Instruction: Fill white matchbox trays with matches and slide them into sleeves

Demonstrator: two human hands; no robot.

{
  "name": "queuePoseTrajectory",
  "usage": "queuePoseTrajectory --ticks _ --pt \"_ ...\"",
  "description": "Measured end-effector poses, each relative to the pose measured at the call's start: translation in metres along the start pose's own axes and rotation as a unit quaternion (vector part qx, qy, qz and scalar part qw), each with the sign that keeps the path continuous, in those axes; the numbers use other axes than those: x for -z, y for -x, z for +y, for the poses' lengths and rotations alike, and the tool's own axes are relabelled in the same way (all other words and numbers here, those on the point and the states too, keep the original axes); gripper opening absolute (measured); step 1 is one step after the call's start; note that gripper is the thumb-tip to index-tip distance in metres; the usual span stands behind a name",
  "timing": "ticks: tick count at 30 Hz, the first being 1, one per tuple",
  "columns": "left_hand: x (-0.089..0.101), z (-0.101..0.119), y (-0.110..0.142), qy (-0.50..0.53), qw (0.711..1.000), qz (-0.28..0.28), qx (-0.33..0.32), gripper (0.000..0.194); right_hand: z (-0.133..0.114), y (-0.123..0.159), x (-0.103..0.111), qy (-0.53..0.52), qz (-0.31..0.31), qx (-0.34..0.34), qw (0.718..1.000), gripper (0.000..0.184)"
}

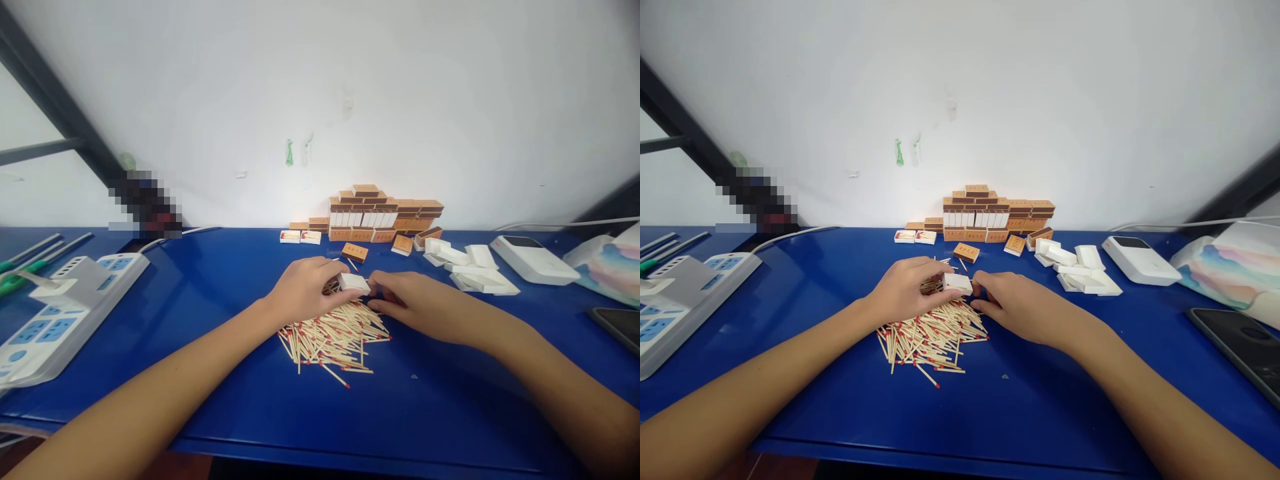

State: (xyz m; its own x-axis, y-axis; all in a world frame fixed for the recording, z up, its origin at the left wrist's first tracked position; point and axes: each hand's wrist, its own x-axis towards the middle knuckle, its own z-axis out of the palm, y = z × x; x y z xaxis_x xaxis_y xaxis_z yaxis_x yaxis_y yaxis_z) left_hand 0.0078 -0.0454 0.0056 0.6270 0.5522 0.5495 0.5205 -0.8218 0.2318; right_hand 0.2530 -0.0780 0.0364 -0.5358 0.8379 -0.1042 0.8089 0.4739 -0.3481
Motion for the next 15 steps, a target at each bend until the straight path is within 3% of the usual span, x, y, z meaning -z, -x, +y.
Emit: queuePoseTrajectory --ticks 15 --pt "0.0001 0.0002 -0.0001 -0.005 1.0 0.001 -0.002 0.042 -0.0016 0.0016 0.0007 0.01 0.002 -0.004 1.0 0.017"
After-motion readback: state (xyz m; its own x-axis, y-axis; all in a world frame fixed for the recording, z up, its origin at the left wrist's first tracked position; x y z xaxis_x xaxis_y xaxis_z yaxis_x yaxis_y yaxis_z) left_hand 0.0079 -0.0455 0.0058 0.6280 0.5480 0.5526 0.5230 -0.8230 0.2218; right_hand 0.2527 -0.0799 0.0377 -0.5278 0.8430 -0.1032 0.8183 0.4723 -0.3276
